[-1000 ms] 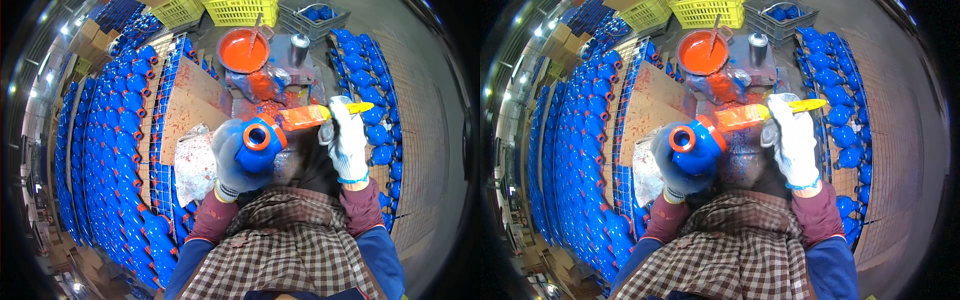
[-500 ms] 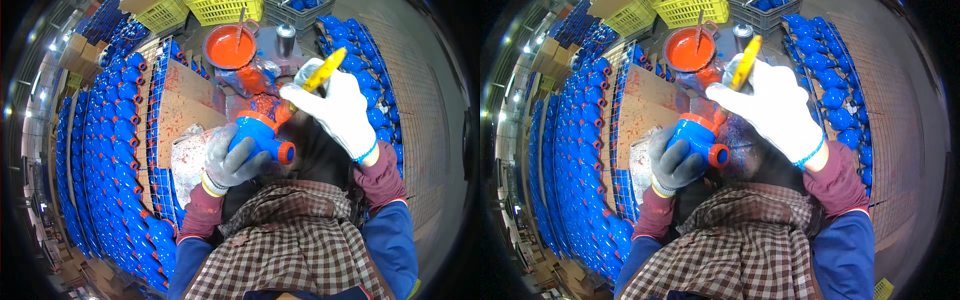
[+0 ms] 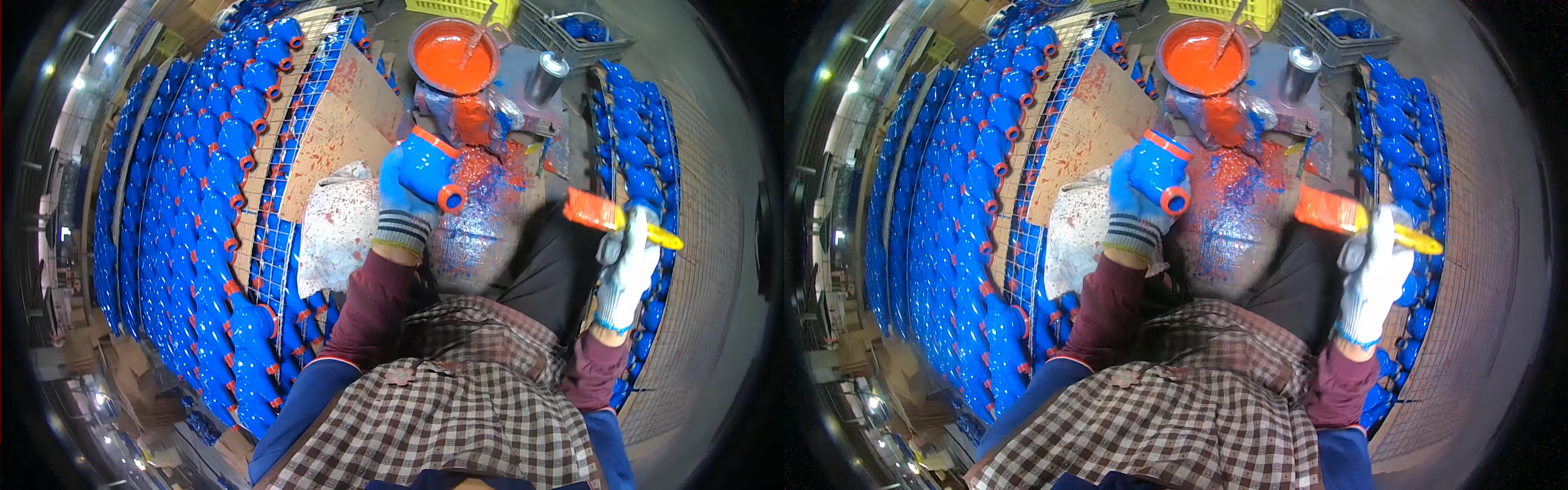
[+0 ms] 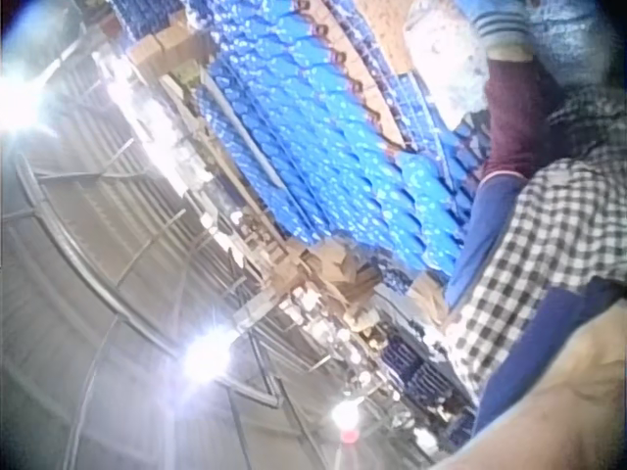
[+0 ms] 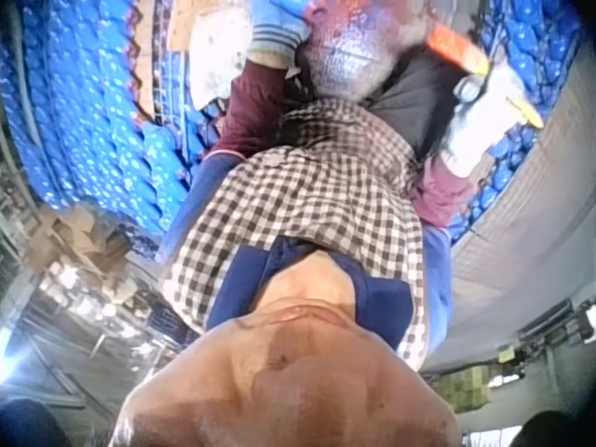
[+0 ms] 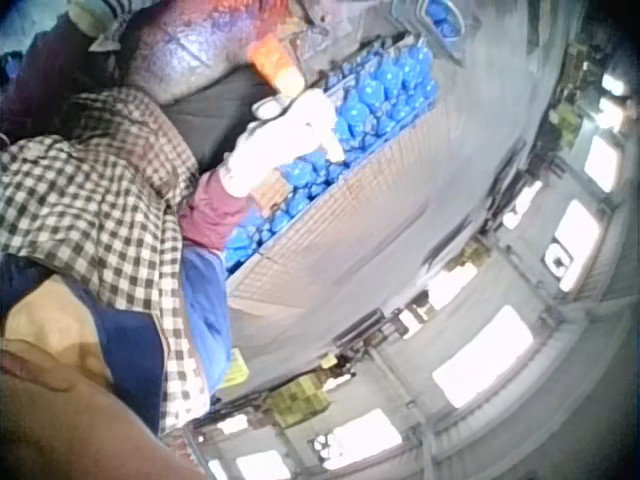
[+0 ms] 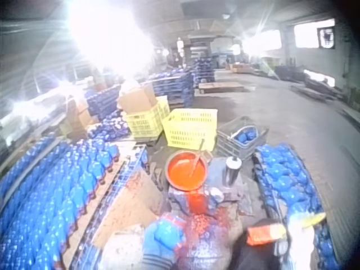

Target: The recorder uses a brush to apply orange/red paint to various blue metal parts on a fabrication floor.

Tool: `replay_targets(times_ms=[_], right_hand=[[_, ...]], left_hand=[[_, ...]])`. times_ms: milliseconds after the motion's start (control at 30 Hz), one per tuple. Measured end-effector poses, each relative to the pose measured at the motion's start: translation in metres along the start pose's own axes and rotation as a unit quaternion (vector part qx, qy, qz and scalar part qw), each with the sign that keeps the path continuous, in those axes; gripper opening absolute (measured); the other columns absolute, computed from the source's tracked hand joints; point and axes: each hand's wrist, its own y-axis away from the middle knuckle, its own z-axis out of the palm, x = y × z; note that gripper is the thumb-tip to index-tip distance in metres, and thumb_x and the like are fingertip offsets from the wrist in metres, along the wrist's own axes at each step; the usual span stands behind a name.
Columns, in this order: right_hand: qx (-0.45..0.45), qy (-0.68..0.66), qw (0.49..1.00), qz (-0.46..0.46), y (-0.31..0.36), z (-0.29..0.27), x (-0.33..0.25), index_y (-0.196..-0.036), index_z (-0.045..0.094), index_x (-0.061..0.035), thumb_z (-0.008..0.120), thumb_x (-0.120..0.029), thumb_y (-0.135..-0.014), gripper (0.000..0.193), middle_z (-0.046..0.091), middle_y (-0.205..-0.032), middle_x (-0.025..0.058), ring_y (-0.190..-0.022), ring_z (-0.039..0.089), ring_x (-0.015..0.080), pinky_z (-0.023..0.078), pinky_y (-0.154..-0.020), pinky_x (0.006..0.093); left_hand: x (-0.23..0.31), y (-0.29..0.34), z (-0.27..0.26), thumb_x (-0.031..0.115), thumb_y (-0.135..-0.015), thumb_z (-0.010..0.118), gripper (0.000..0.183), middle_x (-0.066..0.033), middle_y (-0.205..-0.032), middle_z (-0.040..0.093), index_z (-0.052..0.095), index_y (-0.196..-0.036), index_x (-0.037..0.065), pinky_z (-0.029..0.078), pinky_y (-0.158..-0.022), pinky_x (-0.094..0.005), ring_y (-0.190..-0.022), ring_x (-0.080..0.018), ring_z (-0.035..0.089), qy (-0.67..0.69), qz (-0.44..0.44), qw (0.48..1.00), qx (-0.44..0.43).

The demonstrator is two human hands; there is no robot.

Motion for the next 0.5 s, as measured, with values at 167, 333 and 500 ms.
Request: replay_targets(times_ms=[167, 333, 500], right_hand=[[0.008, -0.012, 0.998, 0.061, 0.005, 0.007, 0.020, -0.107, 0.059, -0.0073, 0.061, -0.034, -0.092, 0.030, 0.046, -0.061, -0.0031, -0.049, 0.040, 0.0042, 0.031, -0.046, 0.0208], [-0.108, 0.043, 0.986, -0.123, 0.008, 0.041, 0.011, -0.092, 0.057, -0.0062, 0.064, -0.021, -0.088, 0.017, 0.049, -0.068, -0.0007, -0.057, 0.048, 0.0087, 0.038, -0.051, 0.0218], [-0.425, 0.142, 0.800, -0.400, -0.002, 0.088, -0.040, -0.078, 0.071, -0.0107, 0.079, -0.007, -0.059, 0.022, 0.061, -0.076, 0.0051, -0.065, 0.059, 0.0193, 0.045, -0.057, 0.0309]], left_hand=[[0.023, -0.022, 0.015, 0.048, -0.085, 0.060, 0.046, -0.0103, -0.107, 0.061, 0.054, -0.116, 0.015, 0.053, -0.077, -0.0449, -0.091, -0.0285, 0.061, 0.071, -0.005, 0.995, 0.064], [0.045, -0.043, 0.040, 0.049, -0.086, 0.058, 0.055, -0.0145, -0.111, 0.060, 0.048, -0.124, 0.009, 0.053, -0.081, -0.0455, -0.096, -0.0304, 0.061, 0.057, 0.050, 0.997, 0.010], [0.062, -0.048, 0.048, 0.048, -0.088, 0.055, 0.062, -0.0186, -0.114, 0.058, 0.044, -0.128, 0.003, 0.053, -0.084, -0.0436, -0.097, -0.0305, 0.062, -0.053, 0.073, 0.994, -0.064]])
